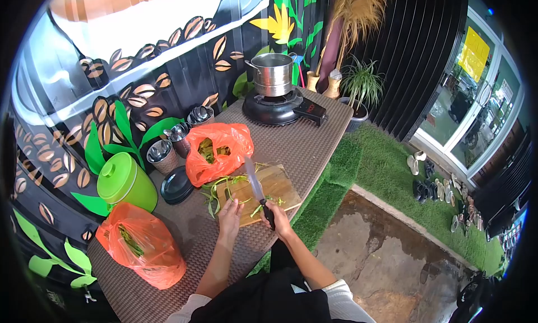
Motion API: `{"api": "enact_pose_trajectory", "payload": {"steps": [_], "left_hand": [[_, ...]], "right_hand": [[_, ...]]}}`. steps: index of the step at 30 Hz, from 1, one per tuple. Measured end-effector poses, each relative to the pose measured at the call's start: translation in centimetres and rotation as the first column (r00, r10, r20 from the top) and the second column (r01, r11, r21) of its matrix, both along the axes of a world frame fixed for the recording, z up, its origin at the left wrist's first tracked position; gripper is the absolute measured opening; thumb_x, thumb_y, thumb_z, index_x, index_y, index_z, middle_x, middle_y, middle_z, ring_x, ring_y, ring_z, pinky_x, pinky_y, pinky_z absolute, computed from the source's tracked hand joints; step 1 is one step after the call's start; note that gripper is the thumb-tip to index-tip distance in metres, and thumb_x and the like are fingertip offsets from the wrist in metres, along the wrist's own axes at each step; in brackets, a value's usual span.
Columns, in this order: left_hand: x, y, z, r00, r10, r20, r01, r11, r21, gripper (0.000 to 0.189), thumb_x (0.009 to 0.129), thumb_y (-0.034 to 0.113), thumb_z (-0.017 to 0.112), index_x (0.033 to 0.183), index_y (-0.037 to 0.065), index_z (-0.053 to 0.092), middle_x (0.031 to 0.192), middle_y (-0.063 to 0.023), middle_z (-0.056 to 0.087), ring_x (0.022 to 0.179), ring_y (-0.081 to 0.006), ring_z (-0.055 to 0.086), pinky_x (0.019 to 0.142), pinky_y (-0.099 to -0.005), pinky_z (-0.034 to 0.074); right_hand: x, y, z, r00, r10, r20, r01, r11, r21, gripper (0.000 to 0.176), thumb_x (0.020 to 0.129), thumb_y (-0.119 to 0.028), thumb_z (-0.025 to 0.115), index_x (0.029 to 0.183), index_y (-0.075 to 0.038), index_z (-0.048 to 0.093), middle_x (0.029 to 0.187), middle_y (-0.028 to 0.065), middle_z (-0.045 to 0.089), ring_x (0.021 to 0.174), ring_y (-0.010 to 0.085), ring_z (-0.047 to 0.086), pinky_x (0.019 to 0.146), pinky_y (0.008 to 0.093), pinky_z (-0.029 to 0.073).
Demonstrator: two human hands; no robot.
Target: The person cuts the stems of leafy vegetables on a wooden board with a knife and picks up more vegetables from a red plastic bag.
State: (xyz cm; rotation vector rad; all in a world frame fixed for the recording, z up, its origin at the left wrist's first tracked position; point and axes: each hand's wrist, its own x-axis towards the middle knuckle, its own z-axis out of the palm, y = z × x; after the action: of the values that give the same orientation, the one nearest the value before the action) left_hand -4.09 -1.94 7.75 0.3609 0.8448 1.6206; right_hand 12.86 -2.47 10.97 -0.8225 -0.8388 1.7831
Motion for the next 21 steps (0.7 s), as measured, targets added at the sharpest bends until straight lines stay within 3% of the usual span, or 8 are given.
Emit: {"api": "enact_pose_trajectory", "payload": {"steps": [2, 4, 12, 15, 17, 18, 20, 21], "left_hand": [[-0.1, 0.1, -0.7, 0.997, -0.055, 0.047, 0.055, 0.998, -0.001, 0.037, 0.090, 0.005, 0.057, 0.125, -0.004, 0.049, 0.101, -0.0053, 0.055, 0.092, -0.0125, 0.056, 0.085, -0.0261, 0.052], [0.0, 0.1, -0.7, 0.989, -0.125, 0.073, 0.127, 0.992, -0.020, 0.038, 0.091, 0.005, 0.056, 0.126, -0.003, 0.048, 0.102, -0.0044, 0.055, 0.094, -0.0125, 0.056, 0.086, -0.0262, 0.051], [0.2, 0.0, -0.5, 0.986, -0.155, 0.053, 0.157, 0.987, -0.029, 0.039, 0.090, 0.005, 0.058, 0.126, -0.004, 0.048, 0.105, -0.0044, 0.056, 0.096, -0.0121, 0.056, 0.086, -0.0269, 0.051], [0.4, -0.2, 0.2, 0.991, -0.133, -0.015, 0.132, 0.991, -0.023, 0.036, 0.089, 0.006, 0.059, 0.123, -0.003, 0.051, 0.103, -0.0040, 0.056, 0.094, -0.0118, 0.057, 0.084, -0.0260, 0.051], [0.6, -0.4, 0.8, 0.991, -0.115, -0.066, 0.114, 0.993, -0.017, 0.033, 0.089, 0.007, 0.060, 0.120, -0.002, 0.053, 0.101, -0.0030, 0.056, 0.091, -0.0113, 0.057, 0.082, -0.0251, 0.051], [0.6, -0.5, 0.9, 0.983, -0.114, -0.143, 0.114, 0.993, -0.009, 0.033, 0.087, 0.006, 0.062, 0.118, -0.002, 0.054, 0.101, -0.0044, 0.056, 0.088, -0.0127, 0.059, 0.079, -0.0262, 0.052], [0.8, -0.5, 1.1, 0.969, -0.112, -0.219, 0.114, 0.993, -0.001, 0.034, 0.086, 0.006, 0.064, 0.117, -0.003, 0.055, 0.101, -0.0058, 0.056, 0.085, -0.0140, 0.060, 0.076, -0.0273, 0.054], [1.0, -0.5, 1.2, 0.958, -0.081, -0.276, 0.091, 0.996, 0.026, 0.033, 0.085, 0.005, 0.065, 0.116, -0.003, 0.055, 0.100, -0.0067, 0.057, 0.082, -0.0147, 0.061, 0.075, -0.0280, 0.055]], "right_hand": [[0.2, -0.1, -0.1, 0.987, 0.105, 0.123, -0.114, 0.991, 0.065, 0.033, 0.097, -0.027, 0.040, 0.118, -0.003, 0.048, 0.057, 0.0001, 0.044, 0.044, 0.0084, 0.039, 0.043, 0.0214, 0.032], [0.2, -0.5, 0.4, 0.987, 0.114, 0.114, -0.119, 0.992, 0.036, 0.033, 0.097, -0.026, 0.039, 0.119, -0.003, 0.047, 0.057, -0.0002, 0.044, 0.045, 0.0083, 0.039, 0.043, 0.0212, 0.032], [0.2, -0.6, 0.0, 0.991, 0.130, 0.043, -0.129, 0.992, -0.014, 0.038, 0.097, -0.026, 0.039, 0.127, -0.003, 0.045, 0.060, -0.0013, 0.043, 0.050, 0.0072, 0.041, 0.046, 0.0211, 0.034], [0.3, -0.6, -0.1, 0.979, 0.108, 0.173, -0.125, 0.988, 0.088, 0.041, 0.097, -0.025, 0.042, 0.131, -0.004, 0.045, 0.061, -0.0020, 0.043, 0.053, 0.0073, 0.040, 0.049, 0.0209, 0.034], [0.0, -0.3, -1.0, 0.924, 0.006, 0.383, -0.087, 0.977, 0.195, 0.040, 0.095, -0.024, 0.048, 0.131, -0.007, 0.049, 0.062, -0.0022, 0.043, 0.056, 0.0068, 0.040, 0.052, 0.0207, 0.034], [-0.2, -0.3, -1.6, 0.924, 0.007, 0.383, -0.088, 0.977, 0.194, 0.040, 0.095, -0.024, 0.048, 0.131, -0.007, 0.049, 0.062, -0.0022, 0.043, 0.056, 0.0068, 0.040, 0.052, 0.0207, 0.034], [-0.8, -0.1, -2.8, 0.801, -0.201, 0.564, -0.015, 0.935, 0.354, 0.036, 0.094, -0.023, 0.052, 0.127, -0.010, 0.054, 0.065, -0.0008, 0.047, 0.060, 0.0075, 0.043, 0.057, 0.0220, 0.037], [-0.9, 0.1, -3.2, 0.801, -0.201, 0.564, -0.015, 0.935, 0.354, 0.036, 0.094, -0.023, 0.052, 0.127, -0.010, 0.054, 0.065, -0.0008, 0.047, 0.060, 0.0075, 0.043, 0.057, 0.0220, 0.037]]}}
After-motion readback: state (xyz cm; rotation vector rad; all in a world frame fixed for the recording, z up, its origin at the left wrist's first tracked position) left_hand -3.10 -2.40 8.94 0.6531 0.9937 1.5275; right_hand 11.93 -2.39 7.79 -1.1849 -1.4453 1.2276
